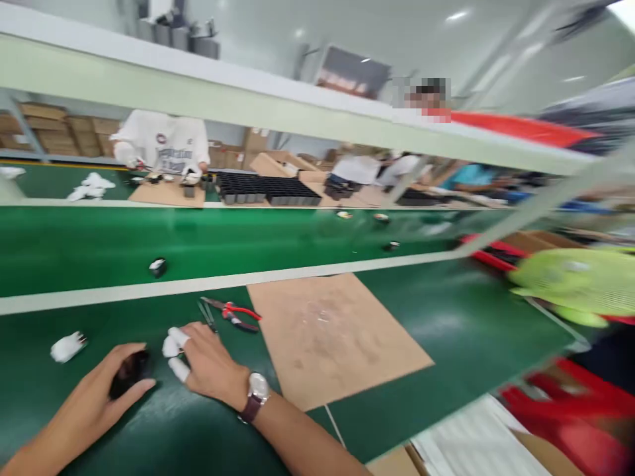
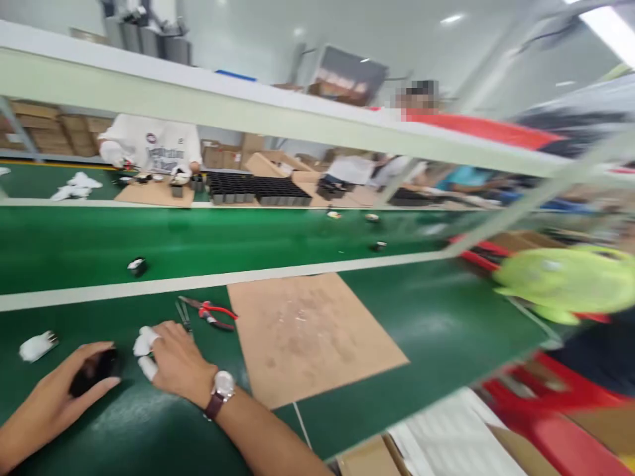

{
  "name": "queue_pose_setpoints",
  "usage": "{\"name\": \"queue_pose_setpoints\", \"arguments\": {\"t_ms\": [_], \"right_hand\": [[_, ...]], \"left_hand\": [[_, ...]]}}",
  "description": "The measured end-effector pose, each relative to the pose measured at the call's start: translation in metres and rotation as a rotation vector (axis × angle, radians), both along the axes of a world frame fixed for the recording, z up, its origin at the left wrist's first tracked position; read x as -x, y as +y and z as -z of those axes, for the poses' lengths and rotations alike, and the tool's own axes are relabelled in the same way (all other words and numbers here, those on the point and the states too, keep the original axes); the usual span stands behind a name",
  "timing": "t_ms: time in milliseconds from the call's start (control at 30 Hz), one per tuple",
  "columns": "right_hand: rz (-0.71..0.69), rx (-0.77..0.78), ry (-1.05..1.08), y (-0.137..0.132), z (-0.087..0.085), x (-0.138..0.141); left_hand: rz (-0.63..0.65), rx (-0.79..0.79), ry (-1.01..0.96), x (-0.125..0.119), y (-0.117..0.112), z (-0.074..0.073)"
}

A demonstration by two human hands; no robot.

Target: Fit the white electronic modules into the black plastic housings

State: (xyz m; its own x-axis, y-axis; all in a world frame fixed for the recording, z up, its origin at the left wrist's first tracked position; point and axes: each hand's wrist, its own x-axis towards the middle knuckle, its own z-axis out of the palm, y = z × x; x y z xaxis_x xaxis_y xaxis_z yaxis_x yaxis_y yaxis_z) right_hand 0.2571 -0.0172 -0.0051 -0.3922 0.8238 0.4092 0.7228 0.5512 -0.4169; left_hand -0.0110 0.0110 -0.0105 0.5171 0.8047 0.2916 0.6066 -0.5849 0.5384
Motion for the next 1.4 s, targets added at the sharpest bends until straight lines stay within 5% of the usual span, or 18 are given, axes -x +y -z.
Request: {"name": "queue_pose_setpoints", "arguments": {"t_ms": [200, 800, 967, 1133, 1400], "right_hand": [[0.004, 0.025, 0.112, -0.008, 0.006, 0.001], [0.077, 0.010, -0.035, -0.022, -0.004, 0.000], [-0.126, 0.123, -0.019, -0.023, -0.015, -0.003], [-0.029, 0.112, -0.050, -0.023, -0.009, -0.006], [-0.149, 0.148, 0.015, -0.016, -0.016, -0.017]], "left_hand": [[0.083, 0.105, 0.019, -0.004, -0.007, -0.016], [0.158, 0.262, 0.018, -0.004, -0.017, -0.020], [0.157, 0.246, -0.014, -0.004, -0.016, -0.014], [0.167, 0.262, -0.024, -0.003, -0.015, -0.016], [0.151, 0.273, -0.021, -0.002, -0.013, -0.017]]}}
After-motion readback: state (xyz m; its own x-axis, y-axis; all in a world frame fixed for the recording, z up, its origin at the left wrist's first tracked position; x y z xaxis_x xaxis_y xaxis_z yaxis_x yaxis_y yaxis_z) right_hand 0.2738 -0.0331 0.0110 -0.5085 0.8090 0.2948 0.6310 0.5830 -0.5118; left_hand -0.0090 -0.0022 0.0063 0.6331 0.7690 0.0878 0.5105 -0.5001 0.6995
